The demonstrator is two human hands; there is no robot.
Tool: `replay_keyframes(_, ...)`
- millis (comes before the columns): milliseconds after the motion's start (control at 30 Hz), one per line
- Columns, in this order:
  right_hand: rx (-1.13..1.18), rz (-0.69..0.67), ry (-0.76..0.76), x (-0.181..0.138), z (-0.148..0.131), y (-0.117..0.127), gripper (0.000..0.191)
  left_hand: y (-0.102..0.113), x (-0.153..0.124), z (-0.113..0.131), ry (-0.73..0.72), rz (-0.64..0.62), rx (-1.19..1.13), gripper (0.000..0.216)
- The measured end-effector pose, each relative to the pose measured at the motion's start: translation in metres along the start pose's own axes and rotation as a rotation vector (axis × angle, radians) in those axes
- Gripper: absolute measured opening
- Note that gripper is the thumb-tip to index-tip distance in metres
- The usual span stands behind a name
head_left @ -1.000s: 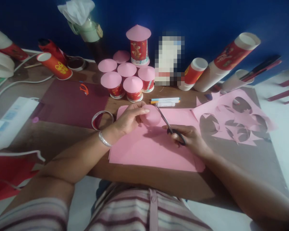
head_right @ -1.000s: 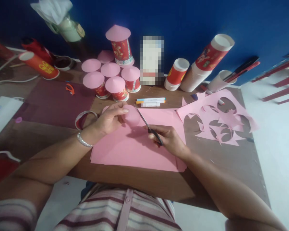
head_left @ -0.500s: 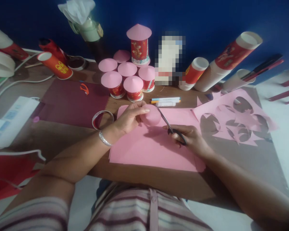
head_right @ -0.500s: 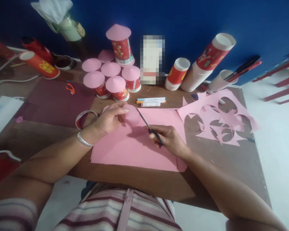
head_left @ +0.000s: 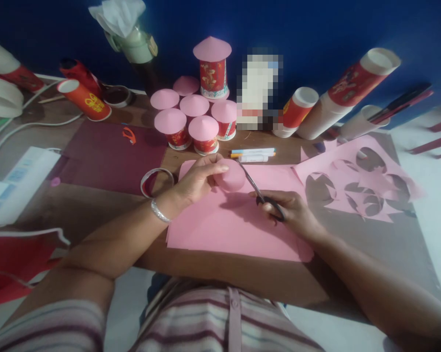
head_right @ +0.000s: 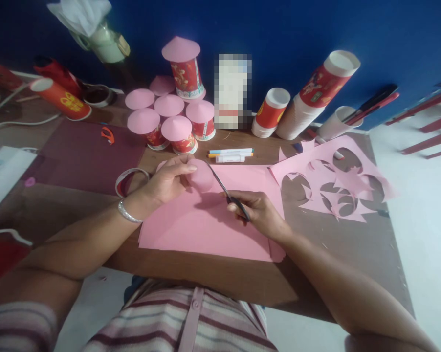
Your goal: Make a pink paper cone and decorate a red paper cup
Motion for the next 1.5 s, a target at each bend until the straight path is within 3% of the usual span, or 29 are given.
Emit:
replay_keyframes(467,0.066,-0.017,-0.001,0.000,-0.002,-0.002,0.059,-0.001,0.000,0.002,-0.011,-0.010,-0.035,0.035)
replay_keyframes(867,0.310,0.019,0.052,0.001,0.008,0.000,0.062,-0.001,0.001,0.001,-0.047,0.001,-0.211,0.024)
replay_keyframes(1067,0.318,0.024,0.064,0.001,0.002,-0.002,0.059,0.004,0.001,0.001,-0.066,0.094,-0.308,0.022)
replay_keyframes(1500,0.207,0.033,0.051,-0.001,0.008,0.000,0.054,0.000,0.000,0.001,-0.059,0.074,-0.365,0.018)
Point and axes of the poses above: each hand's wrist, its own x-axis towards the middle knuckle, its own y-axis out of the back of the hand, z = x × y, the point moved 6 cm from there along x, towards the middle knuckle, and after that the axes turned 4 degrees about y, right-handed, at the moved point
